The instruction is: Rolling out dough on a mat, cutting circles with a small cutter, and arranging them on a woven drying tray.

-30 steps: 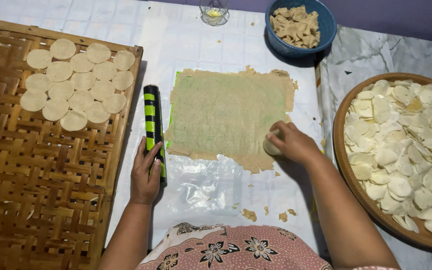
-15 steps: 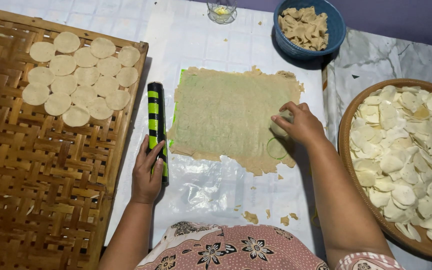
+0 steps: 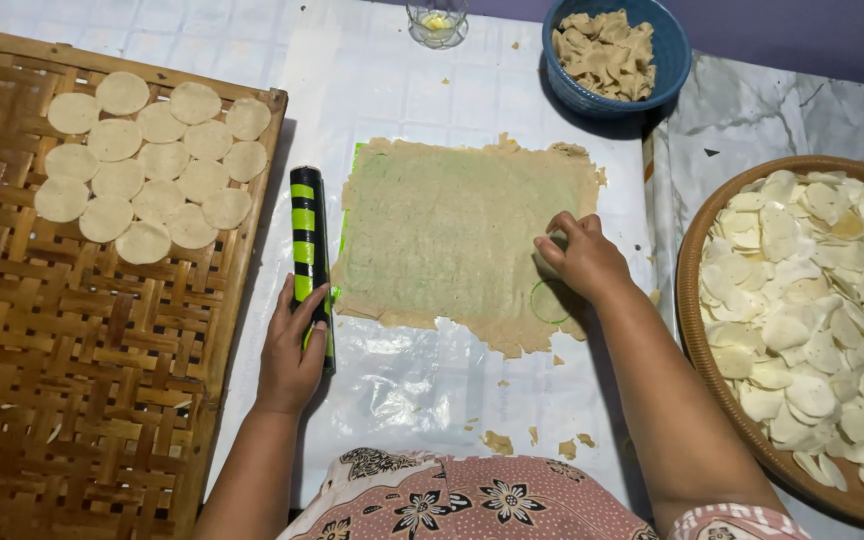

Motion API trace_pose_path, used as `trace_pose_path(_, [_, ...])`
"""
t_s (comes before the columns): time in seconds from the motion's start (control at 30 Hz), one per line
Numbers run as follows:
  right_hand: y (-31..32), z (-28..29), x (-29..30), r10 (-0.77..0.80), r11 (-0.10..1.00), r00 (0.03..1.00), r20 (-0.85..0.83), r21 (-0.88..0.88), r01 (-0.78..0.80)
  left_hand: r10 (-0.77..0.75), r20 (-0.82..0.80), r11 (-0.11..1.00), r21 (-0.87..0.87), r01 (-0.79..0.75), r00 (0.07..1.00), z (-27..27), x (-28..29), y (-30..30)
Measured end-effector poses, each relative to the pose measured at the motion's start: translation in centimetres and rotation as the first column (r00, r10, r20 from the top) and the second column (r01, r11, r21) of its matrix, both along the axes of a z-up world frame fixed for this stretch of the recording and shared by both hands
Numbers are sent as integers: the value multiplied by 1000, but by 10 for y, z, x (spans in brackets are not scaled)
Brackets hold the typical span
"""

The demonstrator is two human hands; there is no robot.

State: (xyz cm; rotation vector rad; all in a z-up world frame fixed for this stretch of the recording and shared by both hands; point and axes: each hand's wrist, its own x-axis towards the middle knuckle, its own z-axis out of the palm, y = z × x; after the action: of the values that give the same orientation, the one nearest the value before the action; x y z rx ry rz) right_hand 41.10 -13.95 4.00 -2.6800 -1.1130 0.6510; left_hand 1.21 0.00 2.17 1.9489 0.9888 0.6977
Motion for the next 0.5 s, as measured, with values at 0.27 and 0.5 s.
trace_pose_path(0.27, [1, 7, -3, 44, 999, 999, -15, -6, -44, 123, 10, 992, -2, -123, 992, -4, 18, 9])
trace_pose_path(0.5, [0, 3, 1, 43, 999, 999, -8, -16, -43, 5, 5, 979, 204, -6, 1000, -21, 8, 12])
